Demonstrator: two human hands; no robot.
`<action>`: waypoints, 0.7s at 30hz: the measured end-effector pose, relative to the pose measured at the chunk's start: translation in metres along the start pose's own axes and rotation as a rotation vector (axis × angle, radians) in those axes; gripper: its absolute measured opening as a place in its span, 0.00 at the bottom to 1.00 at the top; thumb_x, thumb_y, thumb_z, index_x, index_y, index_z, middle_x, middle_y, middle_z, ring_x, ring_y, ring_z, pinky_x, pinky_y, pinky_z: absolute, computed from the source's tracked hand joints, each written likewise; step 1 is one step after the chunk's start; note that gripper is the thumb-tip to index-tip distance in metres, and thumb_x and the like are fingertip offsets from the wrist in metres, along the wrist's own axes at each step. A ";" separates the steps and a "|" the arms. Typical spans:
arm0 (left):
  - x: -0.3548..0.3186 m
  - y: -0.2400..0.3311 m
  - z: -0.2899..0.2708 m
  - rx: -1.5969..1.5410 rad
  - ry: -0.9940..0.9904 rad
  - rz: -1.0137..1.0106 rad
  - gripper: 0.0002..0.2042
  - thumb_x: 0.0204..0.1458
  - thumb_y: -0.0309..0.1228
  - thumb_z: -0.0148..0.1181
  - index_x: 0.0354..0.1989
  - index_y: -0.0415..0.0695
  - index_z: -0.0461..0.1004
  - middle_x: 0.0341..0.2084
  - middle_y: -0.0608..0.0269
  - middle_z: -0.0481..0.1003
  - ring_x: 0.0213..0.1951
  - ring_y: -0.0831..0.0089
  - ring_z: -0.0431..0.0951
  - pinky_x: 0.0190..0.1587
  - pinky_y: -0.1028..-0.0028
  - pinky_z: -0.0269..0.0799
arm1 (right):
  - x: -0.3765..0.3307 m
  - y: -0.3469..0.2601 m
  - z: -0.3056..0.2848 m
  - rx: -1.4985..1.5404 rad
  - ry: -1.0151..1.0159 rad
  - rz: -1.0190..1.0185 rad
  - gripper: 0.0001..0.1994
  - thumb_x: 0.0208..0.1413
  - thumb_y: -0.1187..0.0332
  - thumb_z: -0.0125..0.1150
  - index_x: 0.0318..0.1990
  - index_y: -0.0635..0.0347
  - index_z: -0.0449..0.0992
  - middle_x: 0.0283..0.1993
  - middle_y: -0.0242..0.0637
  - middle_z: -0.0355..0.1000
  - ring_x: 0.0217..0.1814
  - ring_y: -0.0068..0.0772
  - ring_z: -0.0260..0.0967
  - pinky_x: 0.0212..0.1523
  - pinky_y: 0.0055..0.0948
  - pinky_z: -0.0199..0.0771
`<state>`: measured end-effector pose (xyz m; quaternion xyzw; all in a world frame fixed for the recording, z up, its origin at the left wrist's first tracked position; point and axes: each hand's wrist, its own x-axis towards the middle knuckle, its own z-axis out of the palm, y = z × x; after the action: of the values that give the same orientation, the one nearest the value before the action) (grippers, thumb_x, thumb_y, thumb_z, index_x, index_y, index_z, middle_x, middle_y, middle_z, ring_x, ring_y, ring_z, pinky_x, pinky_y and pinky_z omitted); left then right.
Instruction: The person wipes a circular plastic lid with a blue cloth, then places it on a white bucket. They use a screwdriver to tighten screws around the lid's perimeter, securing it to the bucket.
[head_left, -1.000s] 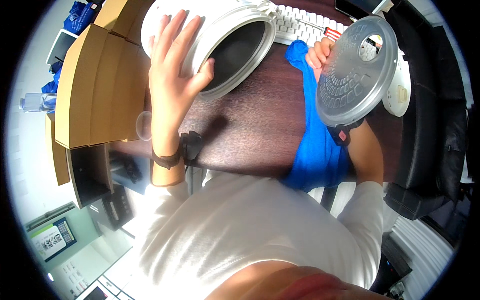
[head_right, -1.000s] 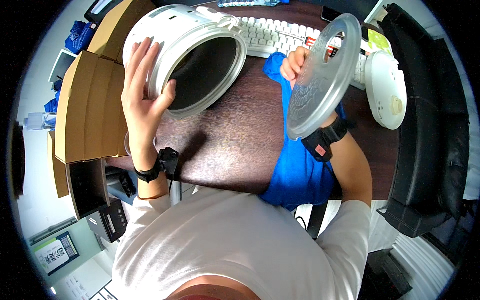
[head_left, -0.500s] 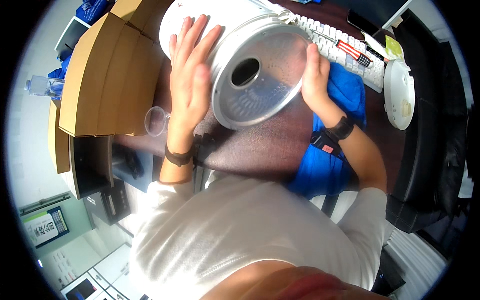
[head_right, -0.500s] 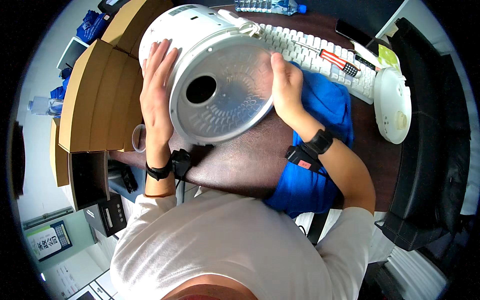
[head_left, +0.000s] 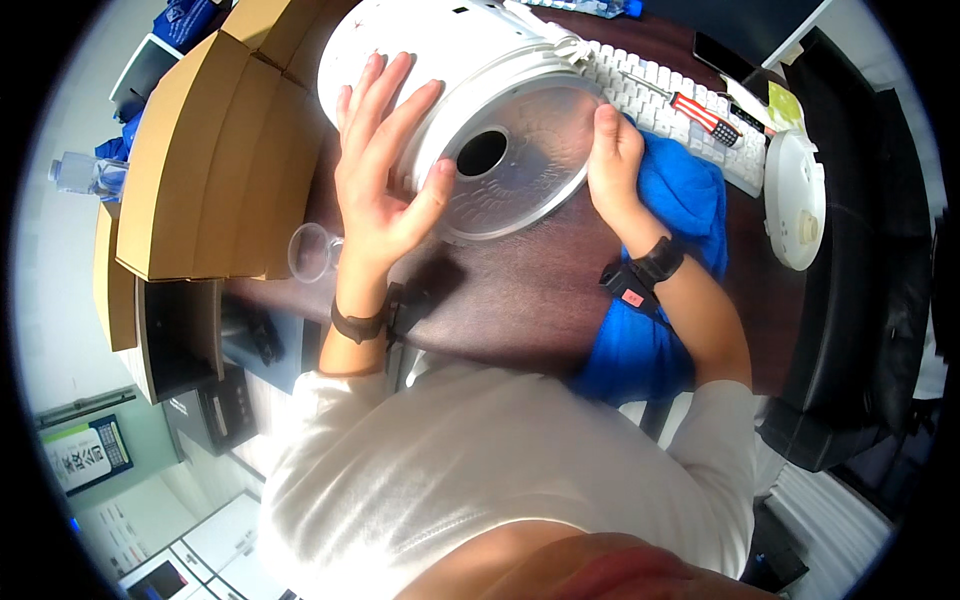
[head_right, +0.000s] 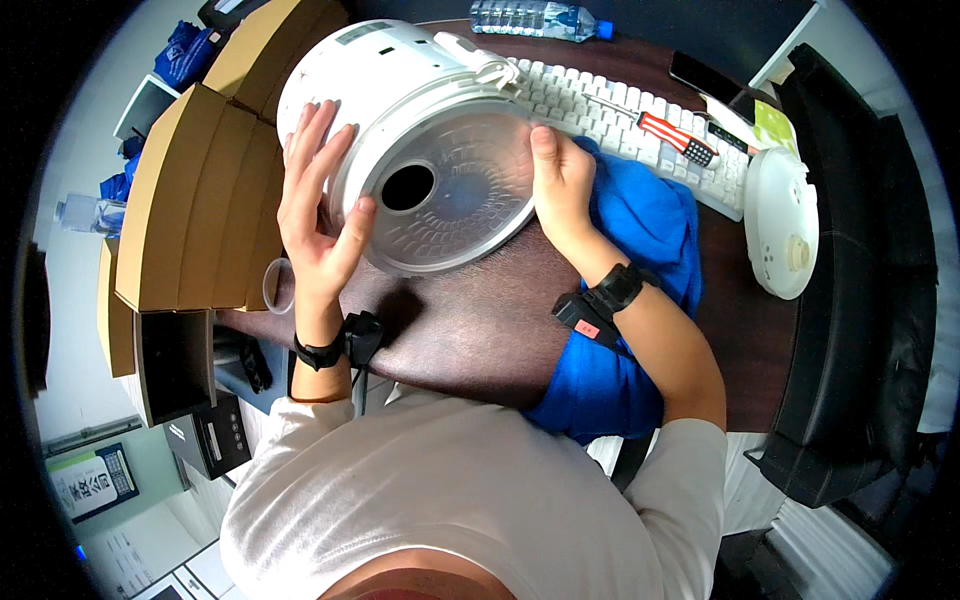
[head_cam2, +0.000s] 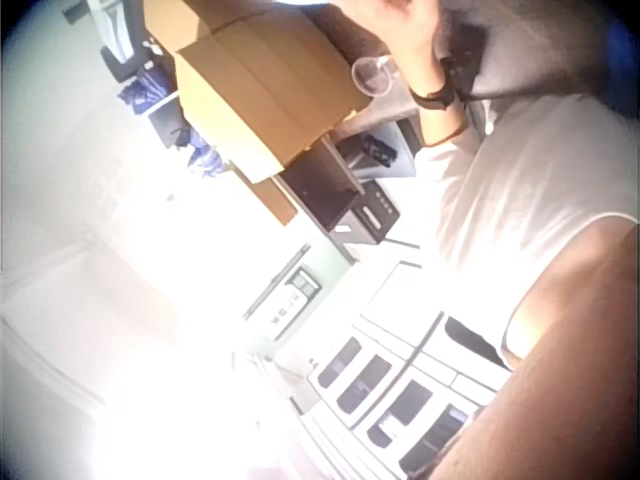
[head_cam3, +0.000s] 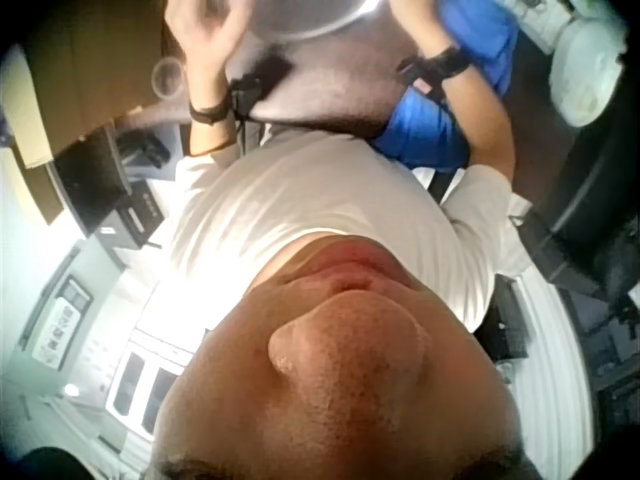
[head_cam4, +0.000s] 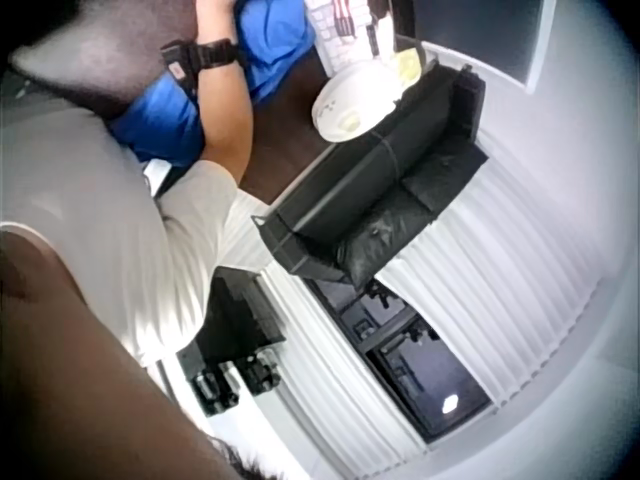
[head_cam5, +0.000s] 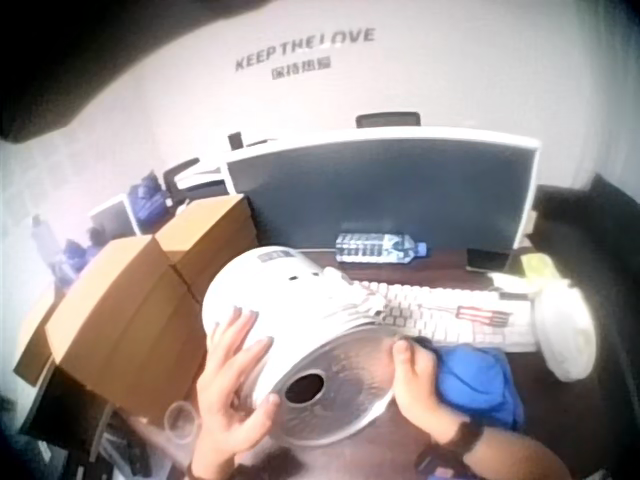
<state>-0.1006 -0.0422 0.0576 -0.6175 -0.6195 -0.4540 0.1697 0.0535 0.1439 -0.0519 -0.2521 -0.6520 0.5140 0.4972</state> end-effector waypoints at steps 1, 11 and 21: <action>0.000 0.000 0.001 0.003 0.007 -0.004 0.25 0.44 0.37 0.61 0.53 0.44 0.77 0.61 0.47 0.68 0.68 0.47 0.58 0.68 0.43 0.42 | 0.001 0.000 0.000 -0.021 -0.010 -0.024 0.27 0.64 0.47 0.52 0.39 0.69 0.78 0.31 0.39 0.77 0.34 0.24 0.70 0.37 0.27 0.70; -0.001 0.000 0.001 0.025 -0.004 -0.025 0.23 0.47 0.35 0.63 0.54 0.43 0.76 0.62 0.48 0.67 0.68 0.48 0.58 0.69 0.45 0.42 | 0.006 -0.012 0.000 -0.309 -0.042 -0.194 0.24 0.66 0.48 0.47 0.33 0.63 0.74 0.29 0.47 0.74 0.30 0.51 0.73 0.31 0.38 0.71; 0.000 0.002 0.000 0.002 -0.027 -0.024 0.22 0.52 0.37 0.60 0.55 0.42 0.75 0.62 0.47 0.66 0.68 0.47 0.57 0.69 0.47 0.41 | 0.016 -0.028 -0.018 -0.383 -0.017 -0.478 0.10 0.61 0.63 0.60 0.34 0.60 0.71 0.28 0.43 0.74 0.26 0.43 0.74 0.25 0.35 0.71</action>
<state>-0.0993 -0.0428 0.0586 -0.6161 -0.6293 -0.4471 0.1564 0.0689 0.1551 -0.0206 -0.1762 -0.7820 0.2522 0.5421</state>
